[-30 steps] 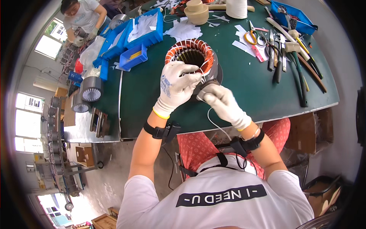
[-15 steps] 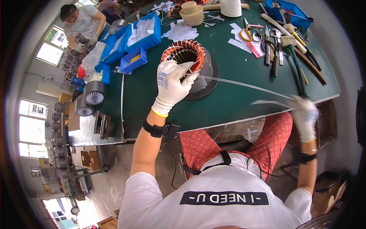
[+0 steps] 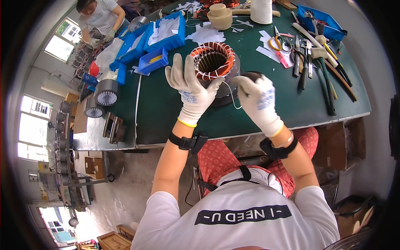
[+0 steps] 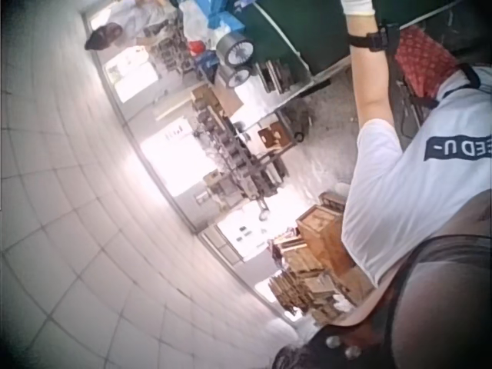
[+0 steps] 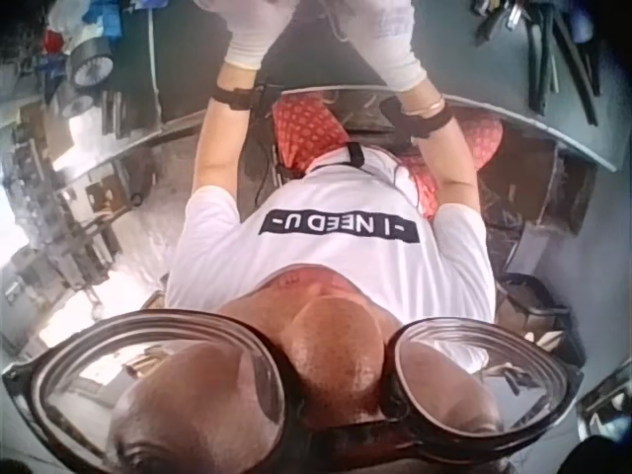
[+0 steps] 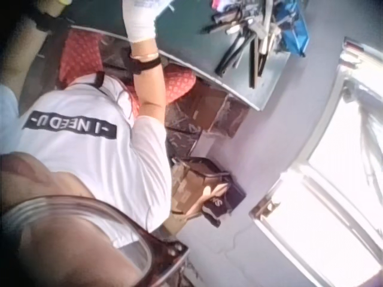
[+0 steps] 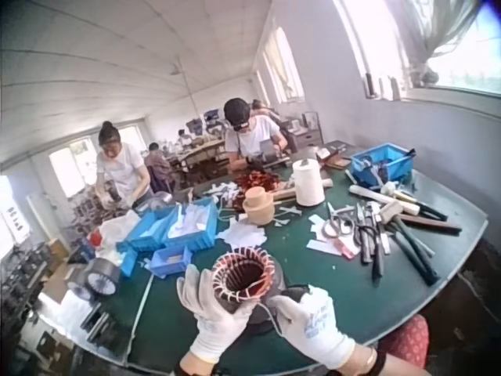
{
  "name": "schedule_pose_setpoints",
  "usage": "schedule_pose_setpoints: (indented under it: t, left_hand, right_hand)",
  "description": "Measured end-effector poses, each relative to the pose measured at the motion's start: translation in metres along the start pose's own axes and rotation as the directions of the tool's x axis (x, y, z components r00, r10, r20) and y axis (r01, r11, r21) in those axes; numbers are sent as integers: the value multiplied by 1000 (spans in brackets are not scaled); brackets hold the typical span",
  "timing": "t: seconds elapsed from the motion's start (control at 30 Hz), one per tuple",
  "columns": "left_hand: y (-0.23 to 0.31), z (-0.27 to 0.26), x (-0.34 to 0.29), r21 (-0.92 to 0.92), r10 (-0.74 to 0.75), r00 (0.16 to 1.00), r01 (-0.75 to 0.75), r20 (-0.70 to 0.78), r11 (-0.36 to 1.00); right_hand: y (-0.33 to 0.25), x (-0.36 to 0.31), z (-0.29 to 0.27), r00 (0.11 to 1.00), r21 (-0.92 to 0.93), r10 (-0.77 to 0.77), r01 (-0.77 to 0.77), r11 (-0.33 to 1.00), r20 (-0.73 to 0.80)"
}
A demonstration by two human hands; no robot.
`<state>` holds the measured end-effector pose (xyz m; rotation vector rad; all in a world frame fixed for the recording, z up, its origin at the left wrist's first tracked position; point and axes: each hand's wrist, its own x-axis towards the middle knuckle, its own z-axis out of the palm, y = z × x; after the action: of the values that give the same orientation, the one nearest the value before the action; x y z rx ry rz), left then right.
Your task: Wiring and finishing an electric motor stator at a factory workbench.
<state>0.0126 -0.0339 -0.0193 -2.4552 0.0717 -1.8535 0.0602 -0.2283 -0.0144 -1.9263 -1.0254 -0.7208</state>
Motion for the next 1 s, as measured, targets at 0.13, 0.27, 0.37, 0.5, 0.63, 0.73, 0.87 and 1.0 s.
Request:
schedule_pose_setpoints:
  t: [0.13, 0.27, 0.37, 0.5, 0.63, 0.73, 0.87, 1.0]
  left_hand:
    - [-9, -14, 28, -184, 60, 909, 18, 412, 983]
    - [-19, -18, 61, -363, 156, 547, 294, 822, 884]
    - [-24, -14, 63, -215, 147, 478, 89, 866, 973]
    - [0, -18, 57, -144, 173, 823, -112, 541, 983]
    - [2, -7, 46, -309, 130, 940, -28, 315, 951]
    - [5, -7, 33, -377, 5, 777, 300, 629, 876]
    - [0, -6, 32, -433, 15, 801, 307, 598, 848]
    - [-9, -4, 18, -466, 84, 876, 170, 475, 868]
  right_hand:
    - [-1, 7, 13, 986, -47, -42, 50, 998, 160]
    - [11, 32, -11, 850, 497, 110, -401, 770, 515]
    - [16, 44, -6, 875, 337, 178, -352, 874, 451]
    - [11, 72, -3, 953, 689, 292, -267, 674, 84]
    - [-1, 70, 4, 860, 785, 256, -508, 353, 441]
    - [43, 44, -18, 963, 555, 244, -264, 789, 113]
    - [66, 13, -15, 917, 345, 1, -151, 926, 400]
    - [32, 6, -24, 763, 783, 226, -622, 1, 606]
